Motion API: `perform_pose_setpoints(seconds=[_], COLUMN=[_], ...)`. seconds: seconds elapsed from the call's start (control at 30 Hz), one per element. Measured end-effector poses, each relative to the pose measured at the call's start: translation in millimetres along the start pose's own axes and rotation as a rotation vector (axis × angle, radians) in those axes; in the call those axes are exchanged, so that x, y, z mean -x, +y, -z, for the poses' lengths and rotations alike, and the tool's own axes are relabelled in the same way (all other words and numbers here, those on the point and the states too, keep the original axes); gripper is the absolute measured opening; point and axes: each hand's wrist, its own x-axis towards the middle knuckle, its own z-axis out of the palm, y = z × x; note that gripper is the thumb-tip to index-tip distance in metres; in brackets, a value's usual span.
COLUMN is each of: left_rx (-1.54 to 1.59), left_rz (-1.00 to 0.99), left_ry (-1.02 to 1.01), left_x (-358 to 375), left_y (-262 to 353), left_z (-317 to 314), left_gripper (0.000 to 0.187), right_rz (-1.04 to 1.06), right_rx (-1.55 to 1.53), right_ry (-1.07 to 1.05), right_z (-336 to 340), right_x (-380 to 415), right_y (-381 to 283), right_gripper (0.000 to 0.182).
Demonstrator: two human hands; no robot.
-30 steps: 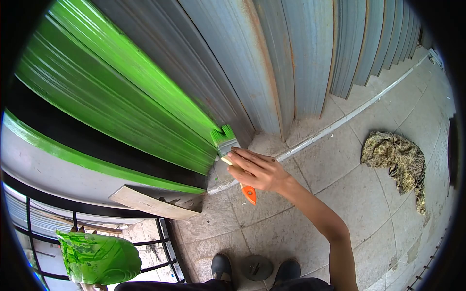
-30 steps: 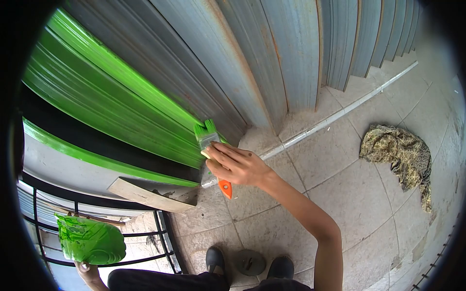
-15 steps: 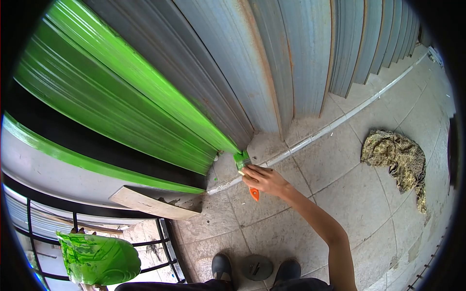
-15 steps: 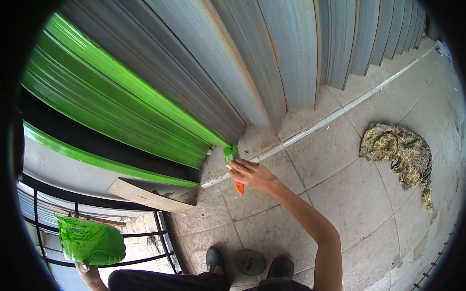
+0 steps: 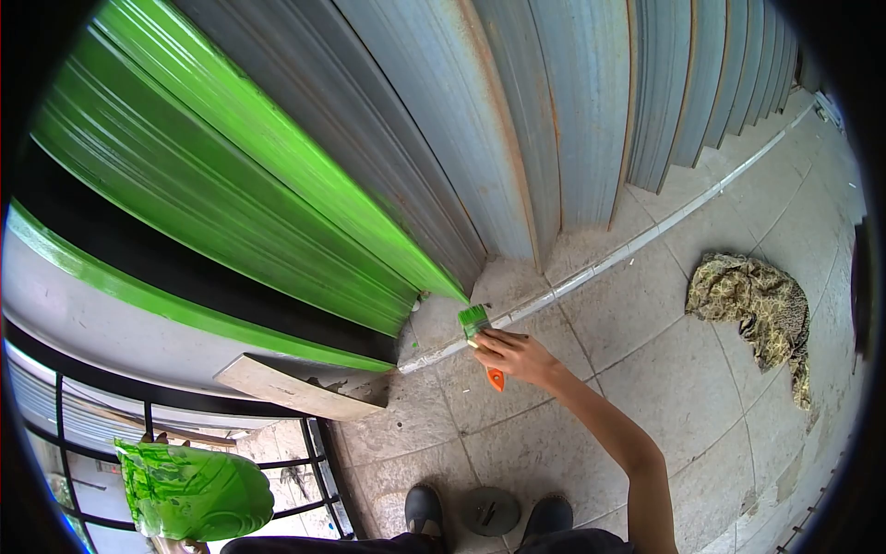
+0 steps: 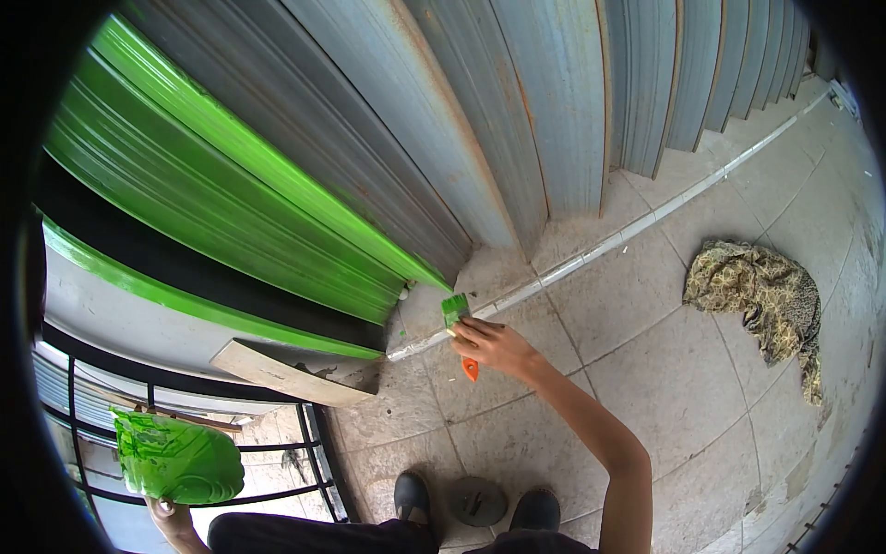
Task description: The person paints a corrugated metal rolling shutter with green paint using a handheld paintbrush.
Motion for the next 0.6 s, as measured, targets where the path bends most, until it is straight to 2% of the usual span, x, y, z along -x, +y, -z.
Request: perform_pose_setpoints(seconds=[0.03,0.13,0.17,0.2,0.27,0.37,0.43,0.53,0.6], left_rx=[0.029,0.124,0.06,-0.004,-0.031,0.038,0.099,0.104,0.098], left_rz=[0.021,0.08,0.067,0.053,0.067,0.11,0.108,0.132,0.131], left_ry=[0.053,0.219,0.085,-0.044,-0.141,-0.049,-0.114,-0.176,-0.202], left_x=[-1.9,-7.5,-5.2,1.4,9.8,16.1,15.3,14.3,15.1], left_y=[-1.2,-5.3,-2.4,10.1,27.8,41.1,38.3,45.5,50.8], left_z=[-1.0,-14.5,-28.6,-79.0,-153.4,-199.0,-205.8,-218.0,-225.3], left_gripper=[0.082,0.085,0.088,0.091,0.099,0.108,0.105,0.101,0.101], right_rz=[0.01,0.04,0.052,0.067,0.11,0.175,0.2,0.223,0.203], right_rx=[-0.003,-0.016,-0.02,-0.026,-0.023,-0.003,-0.011,0.072,0.032], right_ry=[-0.087,0.007,0.1,0.193,0.37,0.565,0.612,0.509,0.309], right_z=[-0.3,24.4,39.5,60.8,110.3,160.4,169.0,115.1,88.4], right_x=[2.9,-31.3,-54.3,-85.6,-142.9,-194.1,-204.1,-160.6,-117.2], right_y=[1.1,11.2,14.9,16.8,17.5,18.9,22.7,19.4,11.0], right_gripper=[0.027,0.024,0.022,0.019,0.017,0.017,0.019,0.015,0.013])
